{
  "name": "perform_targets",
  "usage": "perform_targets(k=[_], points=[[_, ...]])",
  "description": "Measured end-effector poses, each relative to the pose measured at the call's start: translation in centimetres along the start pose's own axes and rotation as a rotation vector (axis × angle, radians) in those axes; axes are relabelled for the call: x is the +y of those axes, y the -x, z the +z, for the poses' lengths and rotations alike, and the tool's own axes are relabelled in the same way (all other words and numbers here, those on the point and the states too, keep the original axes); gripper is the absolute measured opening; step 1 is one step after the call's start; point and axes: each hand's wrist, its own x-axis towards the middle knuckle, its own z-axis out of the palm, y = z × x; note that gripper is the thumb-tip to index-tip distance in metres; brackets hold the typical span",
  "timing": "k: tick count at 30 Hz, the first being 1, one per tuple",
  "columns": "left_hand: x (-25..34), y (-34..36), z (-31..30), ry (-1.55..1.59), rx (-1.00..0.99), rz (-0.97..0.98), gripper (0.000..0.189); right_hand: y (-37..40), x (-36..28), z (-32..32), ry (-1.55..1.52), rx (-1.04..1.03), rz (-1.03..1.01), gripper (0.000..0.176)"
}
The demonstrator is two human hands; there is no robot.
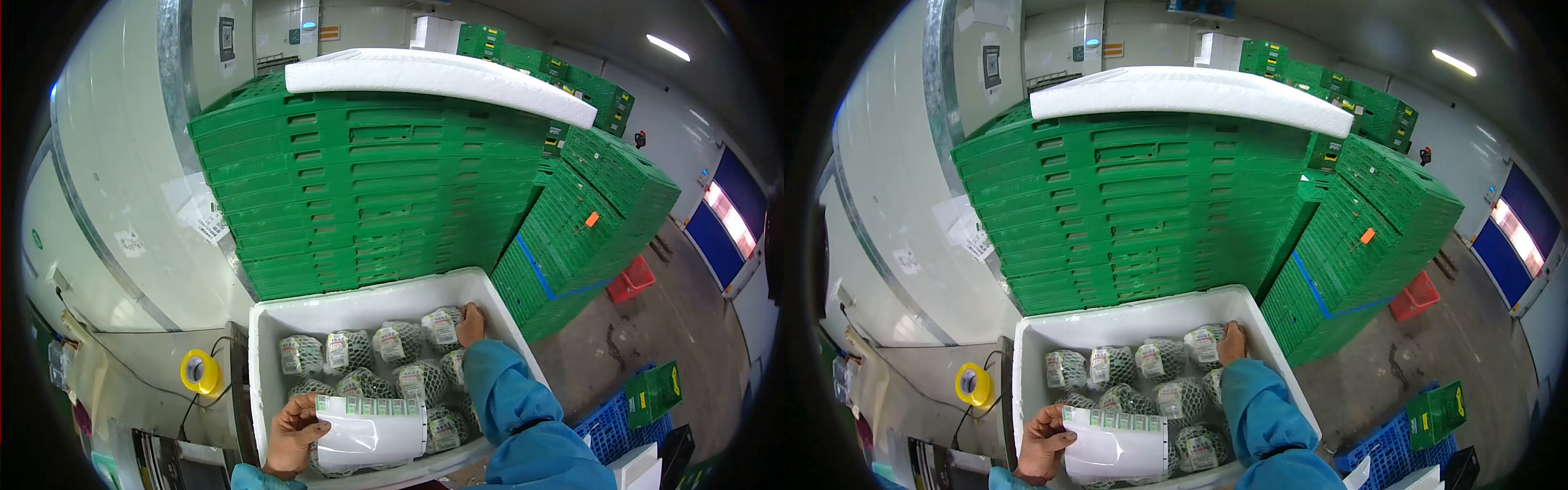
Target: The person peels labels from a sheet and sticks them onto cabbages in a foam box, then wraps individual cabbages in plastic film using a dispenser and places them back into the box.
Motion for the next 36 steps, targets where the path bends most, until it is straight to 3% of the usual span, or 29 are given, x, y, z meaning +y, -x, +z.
perform_targets(k=[4, 7, 9, 11, 13, 14, 16, 21, 23, 25, 27, 28, 30, 32, 34, 36], points=[[-0.3, -0.1, 0.2, 0.007, 0.005, -0.032, 0.042, 0.1, -0.5, 0.4, 0.122, -0.017, -0.012, 0.017], [-0.3, 0.0, 0.4, 0.000, -0.005, -0.030, 0.042, 0.3, -4.4, -2.3, 0.307, -0.166, 0.059, 0.020], [-0.2, -0.2, 0.6, 0.000, 0.011, -0.026, 0.042, 1.0, -7.8, -3.8, 0.241, -0.206, -0.208, 0.022], [-0.7, -0.6, 0.5, -0.075, -0.014, -0.036, 0.043, 2.7, -14.5, -6.6, -0.513, -0.705, 0.001, 0.026], [-0.8, -1.1, 1.3, -0.157, -0.029, -0.042, 0.043, 4.7, -20.6, -9.5, -0.861, -1.099, -0.006, 0.033], [-1.0, -1.4, 1.3, -0.177, -0.035, -0.066, 0.042, 5.6, -22.2, -9.9, -0.876, -1.109, -0.017, 0.033], [-1.3, -1.9, 1.5, -0.162, -0.072, -0.078, 0.039, 7.0, -24.4, -10.5, -0.703, -1.133, -0.408, 0.028], [-1.8, -1.8, 1.4, -0.154, -0.120, -0.033, 0.039, 9.6, -25.6, -11.8, -0.581, -1.020, -0.479, 0.020], [-1.7, -1.4, 1.1, -0.149, -0.101, -0.091, 0.040, 11.0, -24.6, -11.3, -0.377, -0.682, -0.877, 0.012], [-2.0, -0.9, 0.8, -0.141, -0.120, -0.116, 0.042, 12.5, -24.4, -11.6, -0.341, -0.577, -0.935, 0.006], [-2.1, -0.4, 0.7, -0.091, -0.090, -0.178, 0.041, 13.5, -24.6, -13.4, -0.584, -0.544, -0.876, 0.006], [-2.1, 0.0, 0.8, -0.061, -0.051, -0.182, 0.041, 13.5, -24.3, -14.2, -0.793, -0.648, -0.669, 0.006], [-1.9, 0.5, 0.9, -0.044, -0.030, -0.138, 0.041, 11.6, -20.8, -15.3, -0.914, -0.640, -0.204, 0.008], [-1.6, 0.5, 0.4, -0.075, -0.024, -0.074, 0.040, 8.6, -12.8, -14.4, -0.801, -0.470, 0.304, 0.010], [-1.3, 0.3, -0.4, -0.106, -0.020, 0.008, 0.040, 8.0, -6.5, -14.8, -0.548, -0.343, 0.546, 0.009], [-0.5, 0.4, -0.8, -0.103, -0.013, 0.031, 0.040, 8.2, -5.0, -14.8, -0.468, -0.321, 0.587, 0.010]])
